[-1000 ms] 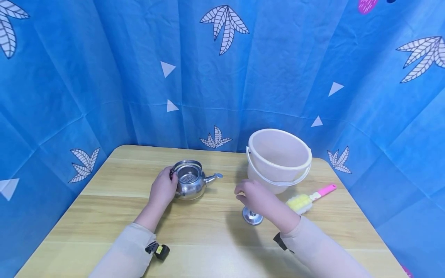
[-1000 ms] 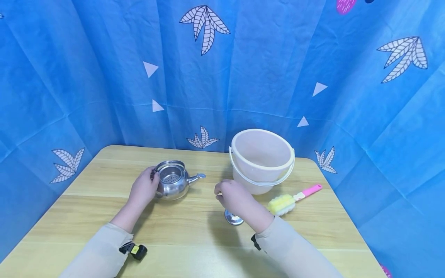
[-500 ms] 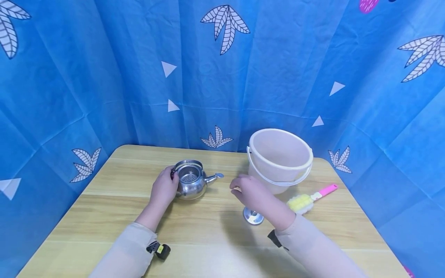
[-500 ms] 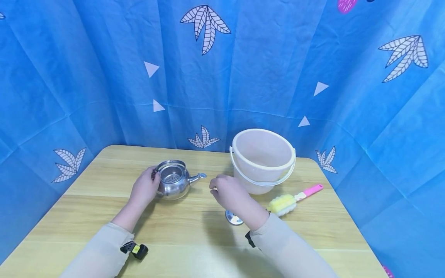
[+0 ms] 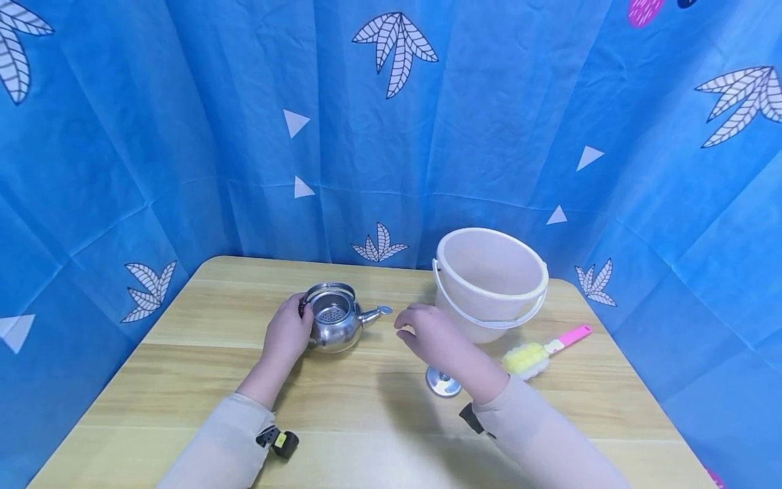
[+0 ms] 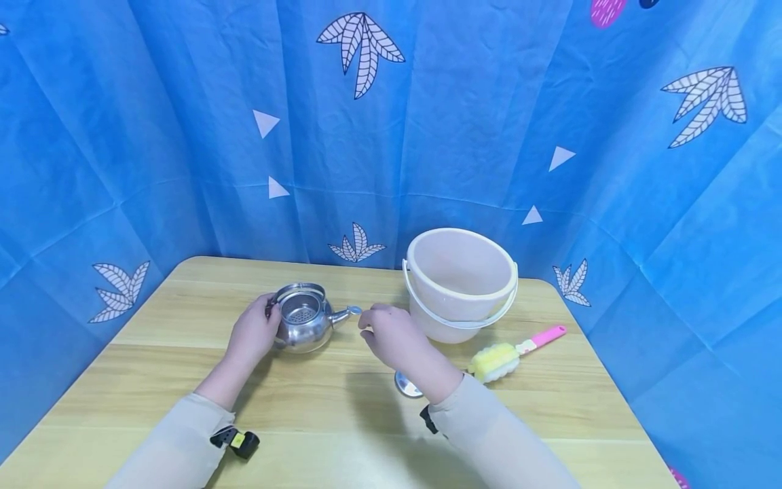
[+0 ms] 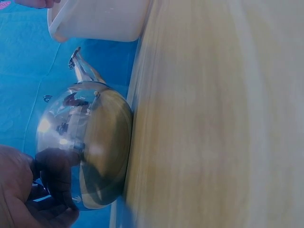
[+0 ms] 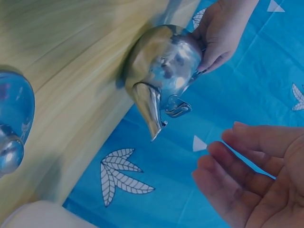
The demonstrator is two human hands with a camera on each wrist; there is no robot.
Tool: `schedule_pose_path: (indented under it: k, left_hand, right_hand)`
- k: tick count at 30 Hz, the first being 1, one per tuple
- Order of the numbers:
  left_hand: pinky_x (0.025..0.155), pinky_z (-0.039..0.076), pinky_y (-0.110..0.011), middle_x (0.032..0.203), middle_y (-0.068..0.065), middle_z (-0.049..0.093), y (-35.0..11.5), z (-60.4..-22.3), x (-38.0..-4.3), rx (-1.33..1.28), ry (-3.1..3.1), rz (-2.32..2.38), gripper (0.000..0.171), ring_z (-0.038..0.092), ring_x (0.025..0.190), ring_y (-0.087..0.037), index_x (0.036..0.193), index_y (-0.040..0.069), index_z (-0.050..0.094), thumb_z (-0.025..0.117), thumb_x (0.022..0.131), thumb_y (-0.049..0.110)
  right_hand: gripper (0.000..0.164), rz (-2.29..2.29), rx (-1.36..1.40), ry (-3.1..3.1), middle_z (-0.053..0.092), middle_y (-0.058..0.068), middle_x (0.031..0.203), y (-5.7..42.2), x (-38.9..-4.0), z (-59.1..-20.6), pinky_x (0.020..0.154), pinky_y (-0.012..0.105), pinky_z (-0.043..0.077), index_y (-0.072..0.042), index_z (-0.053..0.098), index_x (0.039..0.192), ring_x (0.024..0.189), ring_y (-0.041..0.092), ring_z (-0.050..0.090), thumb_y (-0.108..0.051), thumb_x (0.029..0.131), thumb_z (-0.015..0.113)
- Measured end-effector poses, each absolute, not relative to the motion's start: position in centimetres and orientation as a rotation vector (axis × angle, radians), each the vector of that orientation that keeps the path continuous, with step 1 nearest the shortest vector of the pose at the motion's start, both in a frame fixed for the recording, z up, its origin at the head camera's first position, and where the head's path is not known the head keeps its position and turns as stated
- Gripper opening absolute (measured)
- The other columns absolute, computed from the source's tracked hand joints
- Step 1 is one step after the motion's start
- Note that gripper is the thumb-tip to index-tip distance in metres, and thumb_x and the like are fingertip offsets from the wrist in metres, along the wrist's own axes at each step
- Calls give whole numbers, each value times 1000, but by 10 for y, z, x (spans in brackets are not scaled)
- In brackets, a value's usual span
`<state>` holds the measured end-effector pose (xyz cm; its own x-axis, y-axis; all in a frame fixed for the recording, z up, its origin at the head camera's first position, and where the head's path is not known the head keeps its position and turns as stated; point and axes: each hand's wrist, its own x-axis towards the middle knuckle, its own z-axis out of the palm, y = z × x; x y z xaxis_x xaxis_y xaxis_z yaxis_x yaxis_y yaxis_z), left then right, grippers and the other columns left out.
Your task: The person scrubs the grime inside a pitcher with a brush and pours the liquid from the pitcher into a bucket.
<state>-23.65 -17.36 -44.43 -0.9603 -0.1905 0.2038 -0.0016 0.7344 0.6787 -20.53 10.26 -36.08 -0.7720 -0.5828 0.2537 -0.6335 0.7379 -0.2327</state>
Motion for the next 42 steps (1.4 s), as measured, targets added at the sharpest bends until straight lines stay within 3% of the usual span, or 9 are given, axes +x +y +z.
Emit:
schedule_pose_path:
  k: [31,42]
  left_hand:
    - [105,42,-58,136,-32,53,-175,-449,-238,146,-2670,-1057,48,52,125,-48,141,-8,47,43,104,22]
    - [106,42,-58,136,-32,53,-175,-448,-237,143,-2671,-1045,47,52,125,-48,141,-8,48,44,104,21]
  right_hand:
    - [12,574,962,-2717,73,4,99,76,-204,-360,83,34,58,-10,76,101,92,20,70,-9,90,74]
    - [14,613,966,-2727,73,3,105,65,-207,-364,89,33,56,-9,76,105,99,19,69,-10,92,72]
